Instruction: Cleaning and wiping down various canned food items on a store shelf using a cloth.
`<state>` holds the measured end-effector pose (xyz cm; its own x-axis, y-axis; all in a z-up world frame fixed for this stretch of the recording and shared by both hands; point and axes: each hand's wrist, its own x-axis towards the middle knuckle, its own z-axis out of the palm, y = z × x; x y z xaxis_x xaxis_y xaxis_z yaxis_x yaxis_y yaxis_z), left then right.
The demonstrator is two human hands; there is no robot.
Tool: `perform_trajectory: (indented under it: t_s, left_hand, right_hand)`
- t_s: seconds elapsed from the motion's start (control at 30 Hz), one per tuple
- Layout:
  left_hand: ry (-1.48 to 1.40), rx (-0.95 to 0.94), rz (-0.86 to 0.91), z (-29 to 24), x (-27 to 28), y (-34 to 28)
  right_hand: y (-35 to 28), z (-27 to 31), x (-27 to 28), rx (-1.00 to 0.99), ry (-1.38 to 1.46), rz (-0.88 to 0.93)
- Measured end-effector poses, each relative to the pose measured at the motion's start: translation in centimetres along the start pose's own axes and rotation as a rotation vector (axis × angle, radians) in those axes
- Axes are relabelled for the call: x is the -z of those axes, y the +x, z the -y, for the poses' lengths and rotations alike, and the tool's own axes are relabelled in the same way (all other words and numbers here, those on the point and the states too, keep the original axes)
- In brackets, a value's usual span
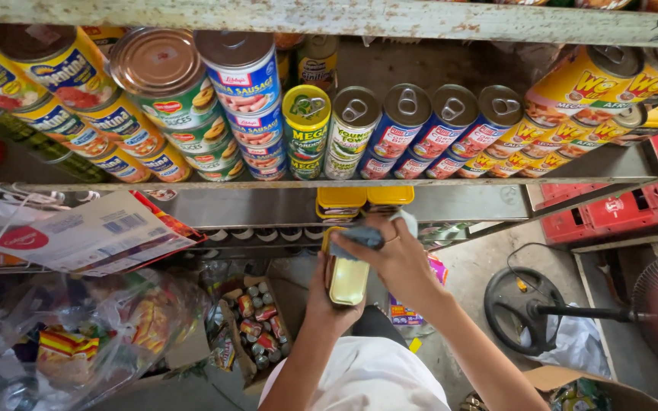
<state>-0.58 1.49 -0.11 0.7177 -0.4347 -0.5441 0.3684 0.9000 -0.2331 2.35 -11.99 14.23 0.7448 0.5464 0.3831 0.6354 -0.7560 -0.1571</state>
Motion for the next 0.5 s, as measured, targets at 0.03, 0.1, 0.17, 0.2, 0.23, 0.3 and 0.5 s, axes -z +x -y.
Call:
perform_trajectory:
  t_s: [0.03,0.1,0.17,0.2,0.23,0.3,0.5]
  left_hand:
    - [0.001,0.003,-0.001,-0.2,0.3,0.3]
    - [0.013,-0.042,-0.035,-0.8,0.8,1.1]
    - [0.045,-0.013,0.015,-1.6,0.2,0.8]
    - [0.077,0.015,0.064,-2.0,-0.1,0.7]
    - [0.077,0.017,0.062,-1.9,-1.5,-0.4]
    - [0.254,-0.084,0.144,-1.7,-4.3,-2.5]
    - [0.095,-0.015,0.233,-2.6,0.0,0.7]
  right_hand:
    - [-0.3,0.2,0.0,-0.003,-0.002,0.000]
    - [-0.8,0.5,-0.1,0.038,0.042,0.074]
    - [-1.6,0.9,-0.6,0.056,0.075,0.113]
    - [-2.1,1.1,-0.9,0.074,0.109,0.152]
    - [-2.5,1.2,-1.2,0.072,0.110,0.153]
    - [-3.4,1.2,-1.9,0.114,0.190,0.160]
    - [-2.8,-0.2,-2.4,0.071,0.294,0.107]
